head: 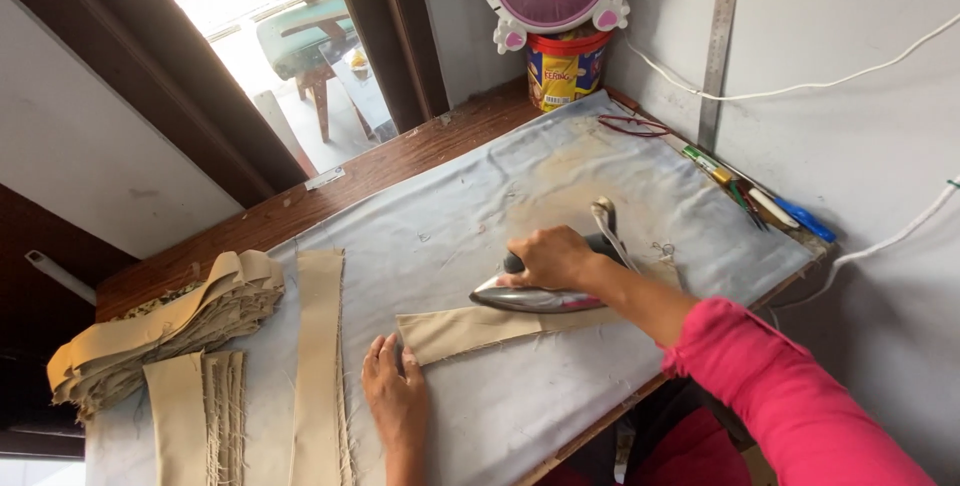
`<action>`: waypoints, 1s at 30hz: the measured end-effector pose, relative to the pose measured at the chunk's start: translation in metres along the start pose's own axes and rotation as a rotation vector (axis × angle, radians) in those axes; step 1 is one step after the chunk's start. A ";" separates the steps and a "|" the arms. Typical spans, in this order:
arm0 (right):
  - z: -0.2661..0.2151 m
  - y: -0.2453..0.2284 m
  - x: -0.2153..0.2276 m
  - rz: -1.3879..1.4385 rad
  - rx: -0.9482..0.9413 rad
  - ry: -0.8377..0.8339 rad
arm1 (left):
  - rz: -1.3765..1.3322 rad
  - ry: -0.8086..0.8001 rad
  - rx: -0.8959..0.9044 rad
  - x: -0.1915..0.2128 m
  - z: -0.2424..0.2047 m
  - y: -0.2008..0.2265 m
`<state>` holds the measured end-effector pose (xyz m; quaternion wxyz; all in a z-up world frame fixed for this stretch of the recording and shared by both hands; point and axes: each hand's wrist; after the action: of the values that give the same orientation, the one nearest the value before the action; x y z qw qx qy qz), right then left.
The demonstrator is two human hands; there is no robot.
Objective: The person irons several beige fabric strips one at a time on a covered ironing table. They pick up each strip, place it on the table, press it with an electric iron, and set it aside before moving to the next piece.
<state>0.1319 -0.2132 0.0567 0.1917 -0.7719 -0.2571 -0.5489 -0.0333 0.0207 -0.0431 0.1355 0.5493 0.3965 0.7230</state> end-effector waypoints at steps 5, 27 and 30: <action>-0.025 0.000 -0.032 -0.039 0.009 0.204 | -0.003 -0.042 0.050 0.007 -0.003 0.008; 0.020 -0.053 -0.040 -0.049 -0.047 0.359 | 0.147 0.070 0.042 0.003 -0.003 0.003; 0.023 -0.073 -0.031 -0.029 -0.020 0.321 | 0.067 0.148 -0.028 0.004 -0.002 0.000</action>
<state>0.0965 -0.1480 0.0213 0.2146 -0.6723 -0.2289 -0.6705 -0.0368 0.0229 -0.0404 0.0894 0.5052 0.3766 0.7714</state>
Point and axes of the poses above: each hand's wrist, its own z-axis towards the middle knuckle, its own x-axis out of the back of the hand, y = z × x, and after that the axes turned 12 degrees about -y, right-handed
